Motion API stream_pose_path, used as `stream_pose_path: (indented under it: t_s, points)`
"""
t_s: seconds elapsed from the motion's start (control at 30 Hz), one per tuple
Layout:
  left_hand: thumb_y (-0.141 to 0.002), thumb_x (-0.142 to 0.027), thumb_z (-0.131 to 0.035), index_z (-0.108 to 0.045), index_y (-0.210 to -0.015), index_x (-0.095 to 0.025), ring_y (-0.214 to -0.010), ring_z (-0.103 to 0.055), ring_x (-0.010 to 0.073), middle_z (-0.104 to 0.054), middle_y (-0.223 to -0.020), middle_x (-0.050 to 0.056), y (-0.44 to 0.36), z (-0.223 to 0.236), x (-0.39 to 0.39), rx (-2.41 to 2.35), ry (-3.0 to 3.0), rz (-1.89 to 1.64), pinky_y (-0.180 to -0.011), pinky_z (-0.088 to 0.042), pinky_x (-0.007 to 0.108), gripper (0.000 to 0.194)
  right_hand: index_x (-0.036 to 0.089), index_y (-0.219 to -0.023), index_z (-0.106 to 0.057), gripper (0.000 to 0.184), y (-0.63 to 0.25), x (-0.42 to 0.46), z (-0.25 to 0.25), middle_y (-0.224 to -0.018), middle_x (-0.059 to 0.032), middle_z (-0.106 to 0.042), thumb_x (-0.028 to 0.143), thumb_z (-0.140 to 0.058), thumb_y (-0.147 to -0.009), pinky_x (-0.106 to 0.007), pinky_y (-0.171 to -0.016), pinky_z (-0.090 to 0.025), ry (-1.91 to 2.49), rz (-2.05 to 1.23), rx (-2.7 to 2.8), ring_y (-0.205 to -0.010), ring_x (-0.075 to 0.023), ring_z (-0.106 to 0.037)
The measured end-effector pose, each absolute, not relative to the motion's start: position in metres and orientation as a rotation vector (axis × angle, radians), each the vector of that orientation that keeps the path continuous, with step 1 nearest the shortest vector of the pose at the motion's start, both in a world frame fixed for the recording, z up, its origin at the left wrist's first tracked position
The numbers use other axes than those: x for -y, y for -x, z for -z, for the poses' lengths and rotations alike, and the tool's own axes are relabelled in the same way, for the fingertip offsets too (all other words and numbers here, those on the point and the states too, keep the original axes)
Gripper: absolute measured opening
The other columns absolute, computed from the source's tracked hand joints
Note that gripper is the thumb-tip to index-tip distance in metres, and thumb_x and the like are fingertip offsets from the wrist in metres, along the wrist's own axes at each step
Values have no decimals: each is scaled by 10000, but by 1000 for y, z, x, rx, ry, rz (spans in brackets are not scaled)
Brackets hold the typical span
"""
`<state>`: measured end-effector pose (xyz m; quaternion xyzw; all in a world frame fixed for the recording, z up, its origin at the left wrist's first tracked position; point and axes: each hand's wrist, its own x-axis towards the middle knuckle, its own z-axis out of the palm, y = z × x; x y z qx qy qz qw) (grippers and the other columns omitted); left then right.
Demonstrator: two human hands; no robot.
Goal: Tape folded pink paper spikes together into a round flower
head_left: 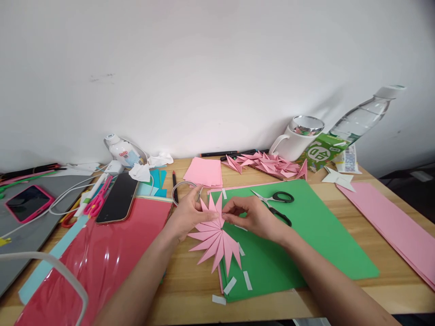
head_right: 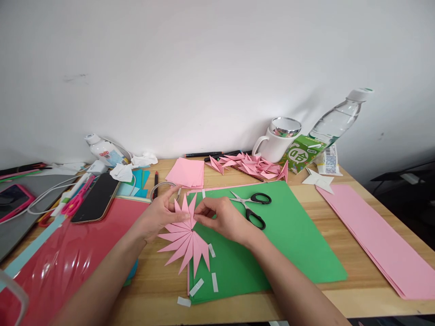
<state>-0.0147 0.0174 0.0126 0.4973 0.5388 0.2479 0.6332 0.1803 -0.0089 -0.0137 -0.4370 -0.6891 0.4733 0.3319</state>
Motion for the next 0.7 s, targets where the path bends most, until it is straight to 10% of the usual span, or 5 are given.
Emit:
stream_pose_path:
  t_s: [0.7]
  points:
    - [-523,-236,-855,-231,-1462,-148,-456,-461,64,-532,-502,-100,14,-13,-18,-1190,-1058,-578,-465,-339,174,1131,165,-780,-641,307,-181,7,11,-668,-24,-675,471,-630,-804,-259,-577,-510,1150,-1349,1713,-588,-133,-613]
